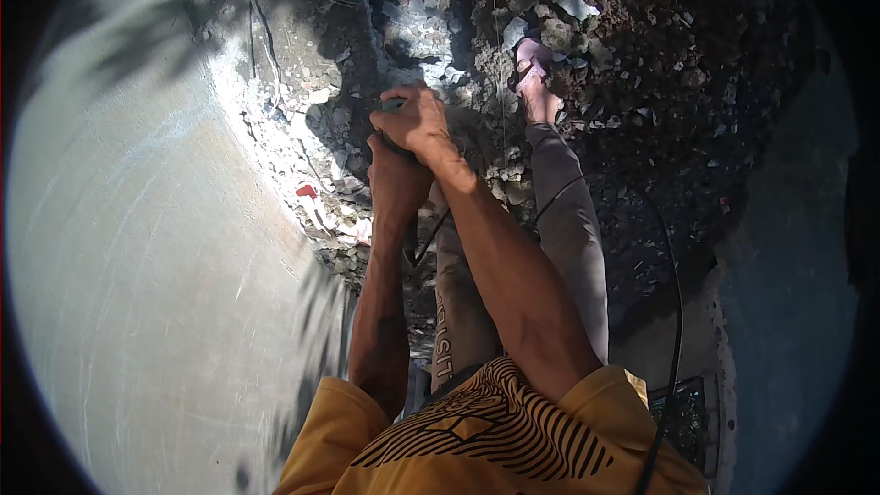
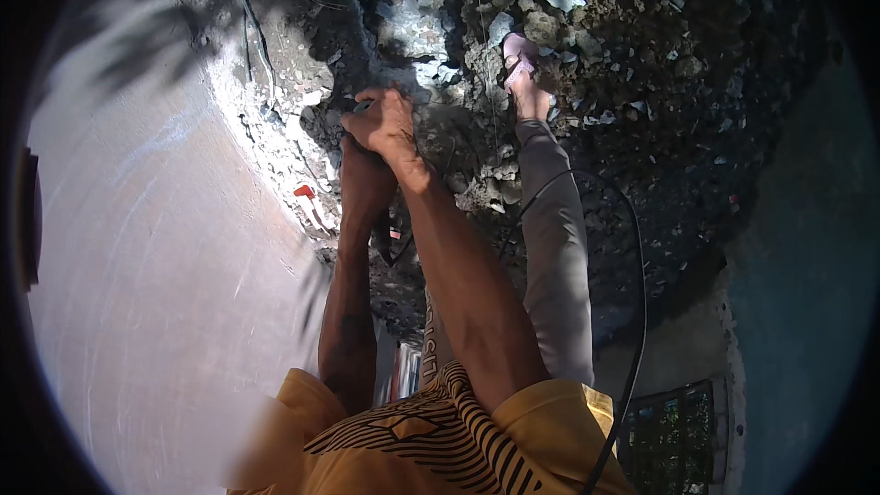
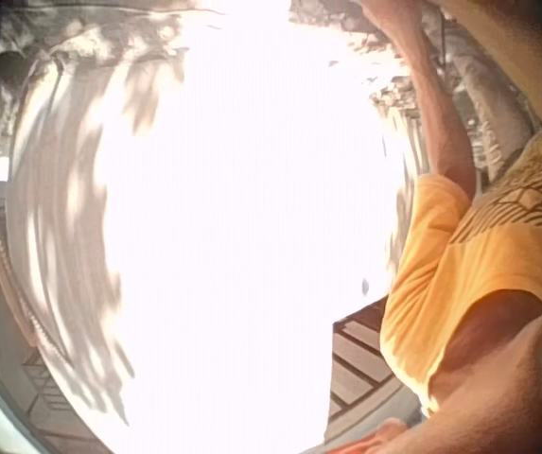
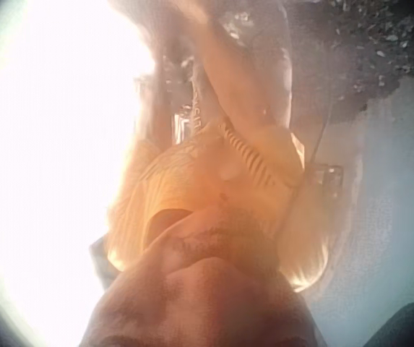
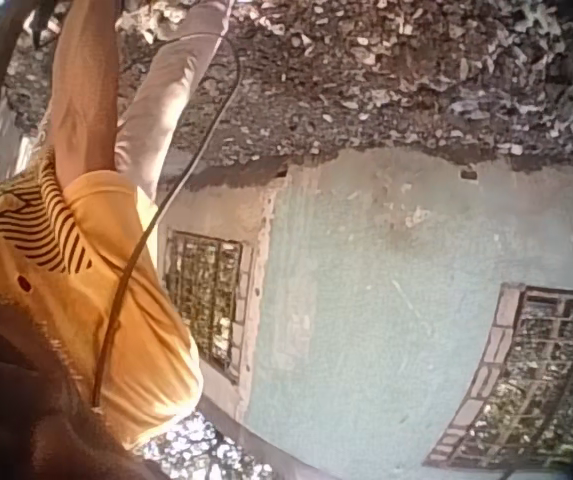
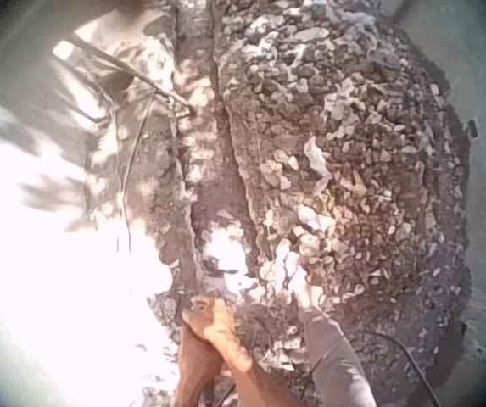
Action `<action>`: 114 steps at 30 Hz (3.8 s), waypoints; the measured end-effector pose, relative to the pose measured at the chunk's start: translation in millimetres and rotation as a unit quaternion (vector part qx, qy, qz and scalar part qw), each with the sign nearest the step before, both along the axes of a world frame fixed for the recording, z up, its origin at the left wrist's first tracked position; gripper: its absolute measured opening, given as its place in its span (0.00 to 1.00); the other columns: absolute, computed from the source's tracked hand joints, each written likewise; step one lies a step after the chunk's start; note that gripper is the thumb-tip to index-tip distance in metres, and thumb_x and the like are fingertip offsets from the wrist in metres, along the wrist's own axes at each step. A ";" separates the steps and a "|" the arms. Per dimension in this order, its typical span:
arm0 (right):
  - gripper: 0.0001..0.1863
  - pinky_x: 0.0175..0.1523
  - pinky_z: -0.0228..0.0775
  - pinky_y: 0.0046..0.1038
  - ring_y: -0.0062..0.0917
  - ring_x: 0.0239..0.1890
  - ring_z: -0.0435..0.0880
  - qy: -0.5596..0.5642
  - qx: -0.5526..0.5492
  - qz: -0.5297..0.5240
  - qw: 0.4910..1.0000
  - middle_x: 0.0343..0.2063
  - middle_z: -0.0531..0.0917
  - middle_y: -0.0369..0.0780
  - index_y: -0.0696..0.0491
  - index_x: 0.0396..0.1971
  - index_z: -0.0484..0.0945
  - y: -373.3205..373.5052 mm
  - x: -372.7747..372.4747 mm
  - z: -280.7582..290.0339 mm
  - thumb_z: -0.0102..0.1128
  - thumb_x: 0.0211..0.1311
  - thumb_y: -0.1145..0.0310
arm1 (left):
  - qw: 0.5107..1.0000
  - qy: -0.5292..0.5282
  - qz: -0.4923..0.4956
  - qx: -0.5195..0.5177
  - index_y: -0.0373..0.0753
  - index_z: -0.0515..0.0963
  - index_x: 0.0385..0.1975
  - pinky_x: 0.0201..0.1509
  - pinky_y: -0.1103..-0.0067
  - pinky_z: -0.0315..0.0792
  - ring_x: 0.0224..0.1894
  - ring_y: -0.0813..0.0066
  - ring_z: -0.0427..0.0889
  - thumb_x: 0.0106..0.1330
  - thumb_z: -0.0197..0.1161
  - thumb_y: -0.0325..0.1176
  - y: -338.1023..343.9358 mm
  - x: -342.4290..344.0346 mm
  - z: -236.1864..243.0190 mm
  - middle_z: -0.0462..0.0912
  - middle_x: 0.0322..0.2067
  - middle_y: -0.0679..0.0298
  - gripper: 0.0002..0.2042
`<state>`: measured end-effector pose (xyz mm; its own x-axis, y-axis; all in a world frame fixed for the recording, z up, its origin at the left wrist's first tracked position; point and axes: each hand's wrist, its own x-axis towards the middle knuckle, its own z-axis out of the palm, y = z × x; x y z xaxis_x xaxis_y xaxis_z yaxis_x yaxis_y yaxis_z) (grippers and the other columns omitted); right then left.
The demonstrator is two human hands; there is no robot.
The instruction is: Drilling into a concrete floor using a rotary hammer drill.
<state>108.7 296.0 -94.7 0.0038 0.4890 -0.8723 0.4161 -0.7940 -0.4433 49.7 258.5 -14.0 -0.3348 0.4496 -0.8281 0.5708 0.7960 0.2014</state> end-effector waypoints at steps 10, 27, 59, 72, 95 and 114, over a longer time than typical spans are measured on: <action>0.25 0.63 0.70 0.36 0.45 0.60 0.76 0.063 -0.028 -0.134 0.989 0.58 0.74 0.57 0.52 0.42 0.86 -49.7 21.4 -112.8 0.72 0.39 0.60 | 0.993 -0.018 -0.102 -0.052 0.32 0.59 0.56 0.51 0.55 0.74 0.49 0.36 0.80 0.54 0.73 0.46 -28.0 23.4 -96.0 0.81 0.44 0.35 0.38; 0.28 0.69 0.60 0.45 0.56 0.69 0.61 0.086 0.094 -0.102 0.987 0.66 0.60 0.62 0.51 0.55 0.78 -117.7 6.1 75.2 0.69 0.49 0.68 | 0.999 0.002 -0.045 0.025 0.39 0.57 0.66 0.40 0.58 0.78 0.43 0.40 0.84 0.57 0.71 0.37 -111.2 -8.2 58.4 0.83 0.42 0.40 0.38; 0.32 0.58 0.68 0.30 0.34 0.51 0.78 0.266 -0.181 -0.364 0.874 0.53 0.78 0.47 0.55 0.62 0.73 -43.0 139.9 -63.7 0.57 0.53 0.64 | 0.915 -0.011 -0.400 0.050 0.29 0.76 0.46 0.33 0.66 0.80 0.28 0.52 0.87 0.58 0.56 0.28 -20.5 93.6 -60.0 0.84 0.24 0.53 0.16; 0.27 0.58 0.68 0.28 0.28 0.50 0.79 0.184 -0.112 -0.274 0.937 0.50 0.84 0.42 0.56 0.51 0.82 -13.2 124.0 -61.1 0.62 0.50 0.60 | 0.949 0.009 -0.307 -0.071 0.19 0.46 0.65 0.43 0.58 0.80 0.39 0.44 0.86 0.61 0.64 0.37 24.9 87.4 -52.6 0.84 0.34 0.39 0.42; 0.37 0.64 0.65 0.33 0.35 0.62 0.72 0.166 -0.002 -0.184 0.969 0.63 0.70 0.48 0.52 0.65 0.69 -145.9 38.9 50.8 0.66 0.51 0.65 | 0.985 -0.025 -0.171 0.006 0.39 0.49 0.73 0.45 0.56 0.76 0.43 0.42 0.82 0.54 0.62 0.24 -133.1 -7.9 41.0 0.82 0.40 0.43 0.44; 0.37 0.67 0.64 0.44 0.54 0.68 0.63 -0.041 0.075 0.098 0.991 0.66 0.62 0.63 0.56 0.61 0.74 -244.3 -81.5 95.4 0.67 0.49 0.58 | 0.970 -0.078 0.137 0.184 0.44 0.42 0.73 0.47 0.57 0.76 0.46 0.39 0.83 0.62 0.66 0.43 -289.2 -64.9 28.1 0.83 0.43 0.42 0.45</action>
